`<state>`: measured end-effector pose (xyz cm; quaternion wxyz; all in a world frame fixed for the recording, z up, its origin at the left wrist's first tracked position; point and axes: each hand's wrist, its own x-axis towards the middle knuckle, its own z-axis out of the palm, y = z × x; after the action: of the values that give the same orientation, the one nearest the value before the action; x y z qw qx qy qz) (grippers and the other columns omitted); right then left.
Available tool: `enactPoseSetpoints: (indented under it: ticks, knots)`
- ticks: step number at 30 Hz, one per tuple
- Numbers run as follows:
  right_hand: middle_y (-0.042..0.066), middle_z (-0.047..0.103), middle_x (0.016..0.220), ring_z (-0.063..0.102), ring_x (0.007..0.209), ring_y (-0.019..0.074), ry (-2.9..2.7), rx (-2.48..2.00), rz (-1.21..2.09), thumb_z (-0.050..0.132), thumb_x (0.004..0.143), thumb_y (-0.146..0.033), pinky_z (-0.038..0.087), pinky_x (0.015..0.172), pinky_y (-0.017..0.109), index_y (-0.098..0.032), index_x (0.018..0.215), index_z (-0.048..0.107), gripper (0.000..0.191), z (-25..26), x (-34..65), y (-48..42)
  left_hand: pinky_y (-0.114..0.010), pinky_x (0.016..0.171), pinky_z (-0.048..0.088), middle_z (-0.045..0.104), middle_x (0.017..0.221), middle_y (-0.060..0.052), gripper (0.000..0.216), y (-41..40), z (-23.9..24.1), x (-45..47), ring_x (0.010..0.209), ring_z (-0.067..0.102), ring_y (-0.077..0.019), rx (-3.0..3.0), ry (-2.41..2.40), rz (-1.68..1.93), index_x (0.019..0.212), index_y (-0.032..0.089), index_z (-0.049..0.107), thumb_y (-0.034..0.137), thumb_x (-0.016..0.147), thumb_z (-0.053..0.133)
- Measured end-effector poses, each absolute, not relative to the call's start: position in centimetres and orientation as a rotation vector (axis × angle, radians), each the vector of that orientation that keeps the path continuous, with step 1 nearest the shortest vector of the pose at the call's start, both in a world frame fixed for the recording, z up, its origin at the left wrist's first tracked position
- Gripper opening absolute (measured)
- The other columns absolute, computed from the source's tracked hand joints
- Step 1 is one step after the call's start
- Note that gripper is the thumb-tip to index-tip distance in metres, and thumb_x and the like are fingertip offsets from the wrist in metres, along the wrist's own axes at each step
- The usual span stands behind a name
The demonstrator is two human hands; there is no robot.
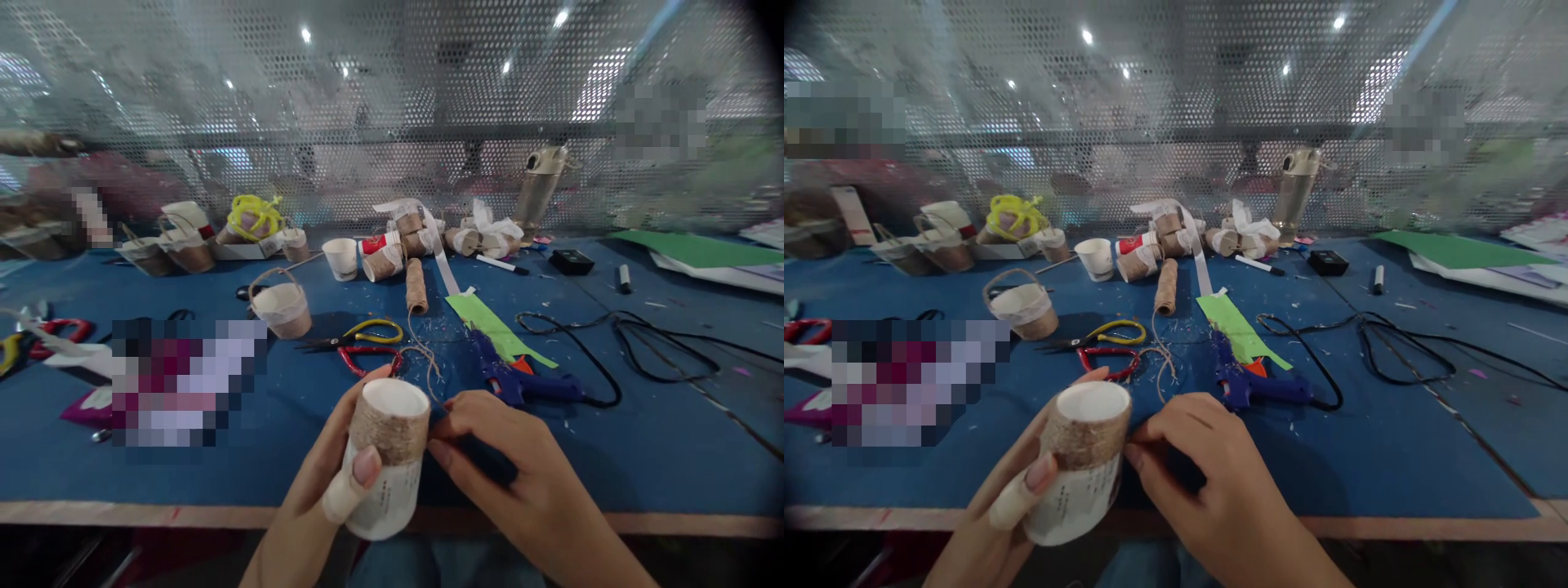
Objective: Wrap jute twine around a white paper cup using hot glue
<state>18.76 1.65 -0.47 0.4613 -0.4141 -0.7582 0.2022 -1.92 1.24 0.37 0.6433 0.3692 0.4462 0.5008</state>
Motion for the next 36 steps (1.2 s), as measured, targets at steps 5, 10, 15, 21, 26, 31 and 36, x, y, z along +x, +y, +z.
enactPoseSetpoints:
  ticks: [5, 10, 15, 21, 26, 31, 36]
  knots:
    - [-0.002, 0.08, 0.111, 0.077, 0.106, 0.0115, -1.802, -1.112, 0.133, 0.063, 0.11, -0.016, 0.058, 0.1, 0.022, -0.03, 0.117, 0.074, 0.019, -1.2, 21.5, 1.8, -0.042, 0.124, 0.048, 0.081, 0.148, -0.005, 0.08, 1.4, -0.7, -2.4, 0.151, 0.063, -0.0411, 0.828, 1.047, 1.146, 0.141, 0.034, 0.076, 0.073, 0.075, 0.096]
    - [0.009, 0.077, 0.134, 0.072, 0.127, 0.0256, -1.874, -1.411, -0.271, 0.051, 0.112, -0.017, 0.057, 0.11, 0.043, -0.026, 0.137, 0.069, 0.032, -3.2, 26.8, 2.0, -0.042, 0.113, 0.057, 0.086, 0.132, -0.006, 0.075, 1.5, -1.2, -2.6, 0.134, 0.074, -0.0414, 0.86, 1.066, 1.121, 0.137, 0.034, 0.077, 0.073, 0.076, 0.095]
    - [0.017, 0.069, 0.157, 0.069, 0.141, 0.034, -2.004, -1.592, -0.362, 0.043, 0.11, -0.017, 0.058, 0.113, 0.055, -0.02, 0.149, 0.062, 0.043, -5.1, 29.5, 2.5, -0.046, 0.1, 0.064, 0.084, 0.134, -0.013, 0.054, 1.7, -1.0, -2.4, 0.11, 0.083, -0.0383, 0.899, 0.858, 1.17, 0.136, 0.03, 0.079, 0.059, 0.091, 0.088]
    - [0.018, 0.076, 0.142, 0.076, 0.127, 0.0376, -2.091, -1.635, -0.366, 0.045, 0.103, -0.018, 0.06, 0.105, 0.062, -0.019, 0.142, 0.066, 0.045, -5.6, 29.6, 3.3, -0.038, 0.082, 0.064, 0.089, 0.102, -0.009, 0.077, 1.9, -2.3, -3.2, 0.075, 0.081, -0.0274, 0.897, 0.993, 1.101, 0.145, 0.03, 0.071, 0.076, 0.085, 0.086]
    - [0.012, 0.072, 0.139, 0.078, 0.119, 0.0324, -2.048, -1.705, -0.273, 0.052, 0.09, -0.009, 0.064, 0.098, 0.051, -0.026, 0.144, 0.064, 0.058, -5.1, 29.6, 2.9, -0.041, 0.093, 0.065, 0.089, 0.107, -0.008, 0.071, 1.9, -1.3, -2.7, 0.084, 0.082, -0.0286, 0.884, 0.98, 1.146, 0.134, 0.028, 0.077, 0.071, 0.081, 0.093]
    - [0.011, 0.069, 0.134, 0.079, 0.111, 0.029, -1.98, -1.726, -0.23, 0.052, 0.084, -0.005, 0.064, 0.089, 0.044, -0.028, 0.135, 0.066, 0.057, -4.8, 29.4, 2.5, -0.035, 0.082, 0.065, 0.088, 0.125, -0.009, 0.065, 1.6, 0.8, -2.2, 0.091, 0.083, -0.0289, 0.862, 0.95, 1.132, 0.132, 0.029, 0.082, 0.064, 0.079, 0.098]
    - [0.01, 0.07, 0.127, 0.077, 0.105, 0.0282, -1.87, -1.629, -0.194, 0.057, 0.088, -0.012, 0.06, 0.08, 0.039, -0.027, 0.121, 0.067, 0.038, -3.9, 29.5, 2.1, -0.035, 0.075, 0.066, 0.088, 0.104, -0.01, 0.073, 1.8, -0.1, -2.7, 0.086, 0.081, -0.0305, 0.819, 0.961, 1.131, 0.141, 0.026, 0.079, 0.065, 0.081, 0.095]
